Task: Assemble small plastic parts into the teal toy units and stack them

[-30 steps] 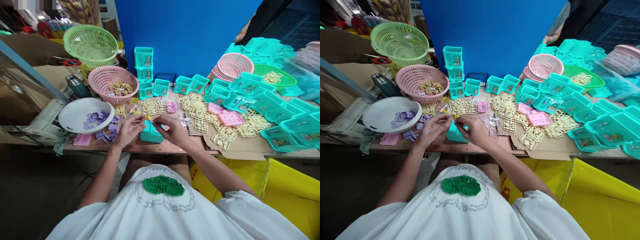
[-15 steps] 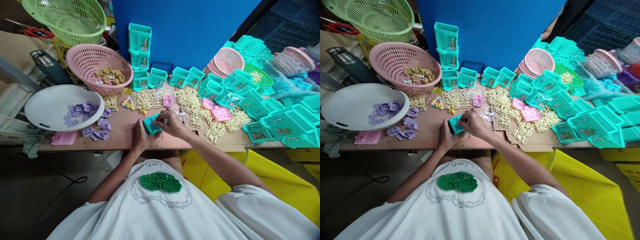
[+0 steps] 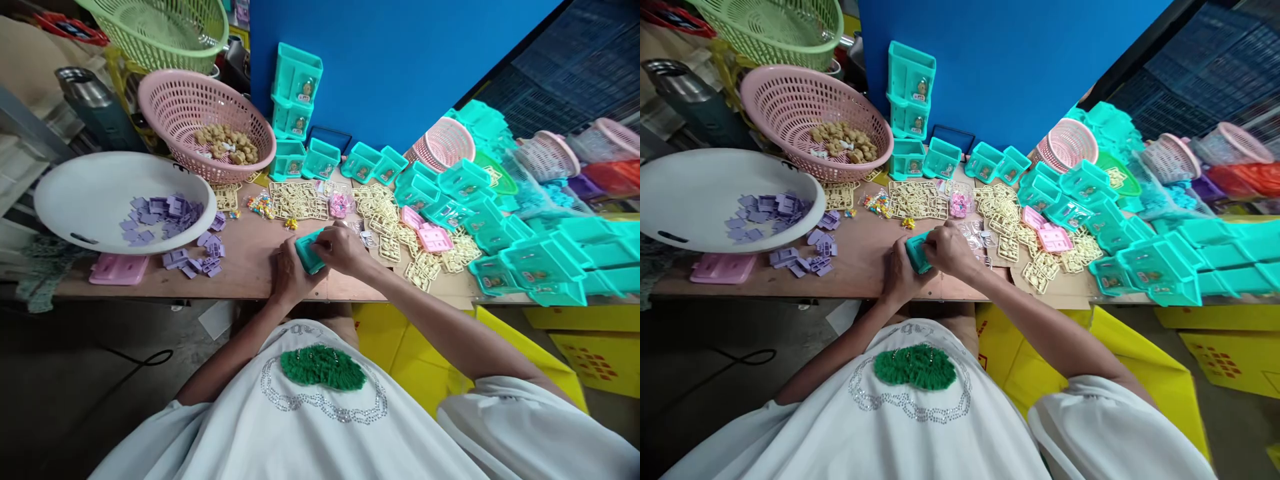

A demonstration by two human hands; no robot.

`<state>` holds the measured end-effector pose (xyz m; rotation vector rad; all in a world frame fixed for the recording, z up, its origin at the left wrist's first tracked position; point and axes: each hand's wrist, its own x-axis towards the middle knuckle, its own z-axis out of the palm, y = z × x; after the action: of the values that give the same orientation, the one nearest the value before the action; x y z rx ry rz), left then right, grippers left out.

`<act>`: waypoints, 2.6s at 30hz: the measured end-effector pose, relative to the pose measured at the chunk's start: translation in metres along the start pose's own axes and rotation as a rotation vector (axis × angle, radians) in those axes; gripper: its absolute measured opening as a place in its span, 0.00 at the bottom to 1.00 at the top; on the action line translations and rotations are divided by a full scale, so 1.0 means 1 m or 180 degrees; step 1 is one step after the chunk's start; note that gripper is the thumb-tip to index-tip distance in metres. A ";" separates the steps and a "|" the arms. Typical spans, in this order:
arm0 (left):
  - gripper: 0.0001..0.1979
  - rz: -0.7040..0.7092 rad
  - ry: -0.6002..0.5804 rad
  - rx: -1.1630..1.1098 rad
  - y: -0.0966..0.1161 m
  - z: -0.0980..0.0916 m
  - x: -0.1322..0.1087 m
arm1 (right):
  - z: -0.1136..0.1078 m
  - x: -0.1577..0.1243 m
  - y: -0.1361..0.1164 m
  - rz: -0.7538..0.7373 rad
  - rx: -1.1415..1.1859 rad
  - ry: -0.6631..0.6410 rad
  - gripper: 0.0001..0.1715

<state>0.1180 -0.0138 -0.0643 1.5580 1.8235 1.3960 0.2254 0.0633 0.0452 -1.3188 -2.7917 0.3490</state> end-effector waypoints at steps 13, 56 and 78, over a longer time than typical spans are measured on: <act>0.32 -0.0140 0.0039 -0.0134 -0.003 0.006 0.003 | 0.019 0.002 -0.037 0.0299 -0.0899 0.0112 0.15; 0.42 -0.0162 -0.0497 -0.0898 -0.018 -0.014 0.013 | -0.018 -0.018 0.016 -0.0055 0.0315 0.0531 0.15; 0.12 0.0889 -0.1710 -0.0165 0.010 -0.071 0.074 | 0.065 -0.035 0.069 -0.1316 0.1763 0.1060 0.44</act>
<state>0.0437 0.0201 -0.0016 1.9781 1.2792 0.9801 0.2914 0.0666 -0.0309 -0.5999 -2.3515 0.7286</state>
